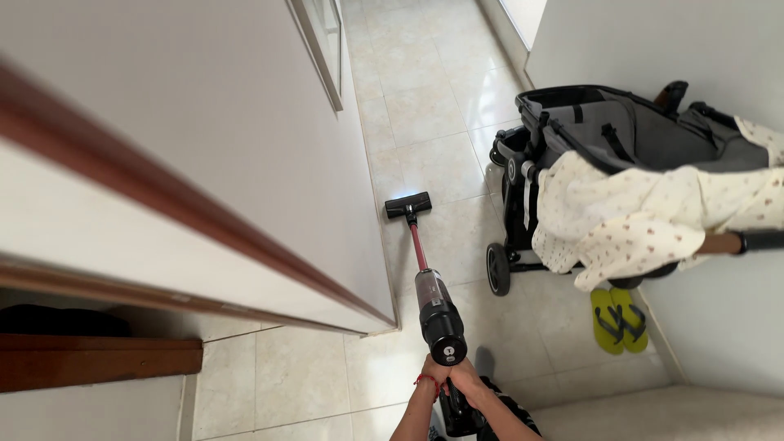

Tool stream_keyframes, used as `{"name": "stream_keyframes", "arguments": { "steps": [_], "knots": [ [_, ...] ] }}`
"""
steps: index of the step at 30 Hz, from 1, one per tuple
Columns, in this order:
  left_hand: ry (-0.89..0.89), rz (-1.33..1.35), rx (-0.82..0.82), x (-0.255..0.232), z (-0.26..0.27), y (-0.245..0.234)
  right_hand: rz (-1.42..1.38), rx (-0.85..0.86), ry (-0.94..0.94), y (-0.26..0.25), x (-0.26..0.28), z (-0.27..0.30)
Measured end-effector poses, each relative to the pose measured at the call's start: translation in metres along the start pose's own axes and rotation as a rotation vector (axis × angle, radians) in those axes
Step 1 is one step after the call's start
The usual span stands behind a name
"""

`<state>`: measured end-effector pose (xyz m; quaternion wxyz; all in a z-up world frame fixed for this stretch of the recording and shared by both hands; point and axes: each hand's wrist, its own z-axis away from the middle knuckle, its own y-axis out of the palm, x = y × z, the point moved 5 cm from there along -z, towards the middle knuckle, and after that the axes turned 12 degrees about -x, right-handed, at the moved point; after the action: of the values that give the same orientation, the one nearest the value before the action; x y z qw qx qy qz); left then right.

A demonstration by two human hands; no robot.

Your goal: The person vacuums the tiled floor in a hallway and continues into a utility area, moving the vacuum head across the floor and around a stroller and a high chair.

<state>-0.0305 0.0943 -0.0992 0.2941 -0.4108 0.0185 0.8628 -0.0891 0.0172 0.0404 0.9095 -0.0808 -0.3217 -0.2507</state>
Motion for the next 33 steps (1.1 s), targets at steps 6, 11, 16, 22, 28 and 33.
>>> {"name": "stream_keyframes", "arguments": {
  "steps": [6,11,16,22,28,33],
  "knots": [
    [-0.091,0.060,0.065,0.029,0.055,-0.025,0.041,0.031,-0.020,0.023,-0.041,0.041],
    [-0.175,0.066,0.158,0.011,0.118,-0.027,0.003,-0.014,-0.014,0.015,-0.086,0.052],
    [-0.146,-0.020,0.127,0.046,0.116,-0.009,0.030,-0.046,-0.032,0.005,-0.092,0.079],
    [-0.003,-0.037,0.188,0.085,0.136,0.019,0.086,-0.089,-0.060,-0.017,-0.135,0.092],
    [0.049,-0.052,0.113,0.114,0.172,0.045,0.068,-0.103,-0.026,-0.041,-0.181,0.127],
    [-0.123,-0.020,0.110,0.102,0.236,0.044,0.017,-0.095,-0.014,-0.053,-0.219,0.139]
  ]
}}
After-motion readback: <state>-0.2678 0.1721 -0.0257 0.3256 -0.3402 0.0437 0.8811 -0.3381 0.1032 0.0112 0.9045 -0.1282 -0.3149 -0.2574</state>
